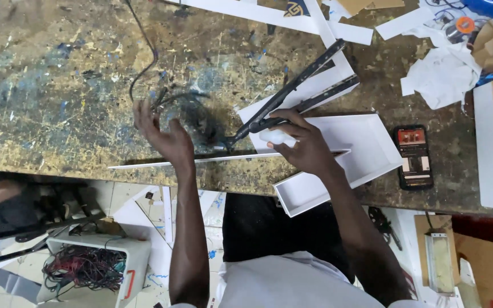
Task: Assembling a 3D letter by heating plastic strips, bending them to shape, and gluing them to a base.
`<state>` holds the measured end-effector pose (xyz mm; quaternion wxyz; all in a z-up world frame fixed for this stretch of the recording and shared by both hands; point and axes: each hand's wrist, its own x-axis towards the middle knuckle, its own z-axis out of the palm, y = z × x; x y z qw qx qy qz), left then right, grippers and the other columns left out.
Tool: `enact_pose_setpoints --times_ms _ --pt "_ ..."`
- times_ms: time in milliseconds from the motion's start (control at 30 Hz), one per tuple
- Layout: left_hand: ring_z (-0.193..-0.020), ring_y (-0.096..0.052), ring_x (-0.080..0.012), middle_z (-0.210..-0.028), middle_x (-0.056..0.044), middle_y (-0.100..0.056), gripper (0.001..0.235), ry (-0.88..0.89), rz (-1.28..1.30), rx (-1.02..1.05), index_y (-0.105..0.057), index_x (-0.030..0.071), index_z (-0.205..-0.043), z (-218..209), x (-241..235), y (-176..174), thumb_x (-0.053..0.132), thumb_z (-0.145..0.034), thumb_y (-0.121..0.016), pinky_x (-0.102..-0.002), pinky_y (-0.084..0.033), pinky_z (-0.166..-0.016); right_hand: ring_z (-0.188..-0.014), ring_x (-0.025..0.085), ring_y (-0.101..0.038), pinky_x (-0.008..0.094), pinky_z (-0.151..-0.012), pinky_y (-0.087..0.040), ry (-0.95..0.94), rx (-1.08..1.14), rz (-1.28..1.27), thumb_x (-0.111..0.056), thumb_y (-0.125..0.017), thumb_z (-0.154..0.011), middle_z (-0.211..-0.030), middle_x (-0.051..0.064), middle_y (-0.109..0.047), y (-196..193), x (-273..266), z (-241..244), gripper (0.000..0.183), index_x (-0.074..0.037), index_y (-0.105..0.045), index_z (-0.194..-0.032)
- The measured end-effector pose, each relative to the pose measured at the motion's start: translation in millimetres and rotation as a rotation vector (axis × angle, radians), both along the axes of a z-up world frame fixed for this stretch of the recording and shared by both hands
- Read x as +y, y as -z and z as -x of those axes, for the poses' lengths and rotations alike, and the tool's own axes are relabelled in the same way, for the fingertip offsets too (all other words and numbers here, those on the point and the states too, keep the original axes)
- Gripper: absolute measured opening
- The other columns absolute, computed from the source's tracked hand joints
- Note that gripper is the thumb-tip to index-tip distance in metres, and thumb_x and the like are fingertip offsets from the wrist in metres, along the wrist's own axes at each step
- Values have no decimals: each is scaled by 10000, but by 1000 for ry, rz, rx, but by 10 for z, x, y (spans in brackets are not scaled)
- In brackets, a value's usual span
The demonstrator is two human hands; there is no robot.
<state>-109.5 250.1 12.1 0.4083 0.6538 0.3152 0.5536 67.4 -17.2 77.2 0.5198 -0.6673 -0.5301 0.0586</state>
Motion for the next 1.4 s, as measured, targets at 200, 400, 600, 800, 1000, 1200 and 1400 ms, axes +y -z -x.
enact_pose_setpoints --times_ms 200,400,600,800,1000,1200,1400 --pt "-1493 -536 -603 -1495 -345 -692 429 468 38 303 -625 16 -1580 78 -807 -737 126 -1166 -655 -731 -430 -1252 -1385 464 -691 620 -1179 -562 -105 105 133 97 -784 -958 -1508 140 -696 -12 28 190 357 -55 -806 -1281" --pt "-1111 -830 -413 -1104 -160 -861 396 823 109 556 -810 191 -1383 -300 -871 -634 485 -1154 -674 -544 -637 -980 -1450 461 -657 591 -1200 -560 -56 0 85 142 -796 -896 -1603 165 -664 198 -261 1 435 -63 -801 -1279" --pt "-1187 -795 -364 -1164 -223 -844 318 622 142 310 -811 72 -1361 -367 -864 -558 290 -1216 -630 -548 -594 -1063 -1382 304 -700 415 -1146 -601 178 2 -107 22 -892 -960 -1544 139 -607 32 -975 -280 320 -60 -833 -1263" --pt "-960 -704 -195 -998 -146 -798 303 505 115 152 -702 47 -1425 -245 -861 -502 271 -1264 -578 -468 -577 -972 -984 274 -810 405 -837 -675 643 -409 416 -362 -906 -1005 -1100 6 -781 871 -1457 -947 292 -204 -833 -1241" --pt "-625 -542 -109 -707 -49 -623 354 482 178 187 -603 71 -1532 -154 -871 -383 288 -1285 -472 -378 -505 -697 -1042 551 -775 660 -808 -641 546 -171 482 -115 -822 -977 -1260 291 -725 946 -1608 -814 375 62 -660 -1266" --pt "-613 -614 -208 -721 -138 -695 332 331 65 300 -633 31 -1488 -122 -1001 -566 248 -1258 -533 -428 -496 -652 -1265 408 -687 451 -1042 -600 754 -376 19 -17 -794 -1014 -1401 139 -712 333 -1417 -148 484 -31 -696 -1488" --pt "-616 -669 -273 -713 -78 -691 382 111 -361 430 -665 116 -1485 -242 -1122 -792 368 -1201 -705 -455 -573 -720 -1653 467 -424 602 -1399 -223 349 -548 85 -166 -639 -1080 -1726 172 -556 -214 -6 176 584 -92 -618 -1659"
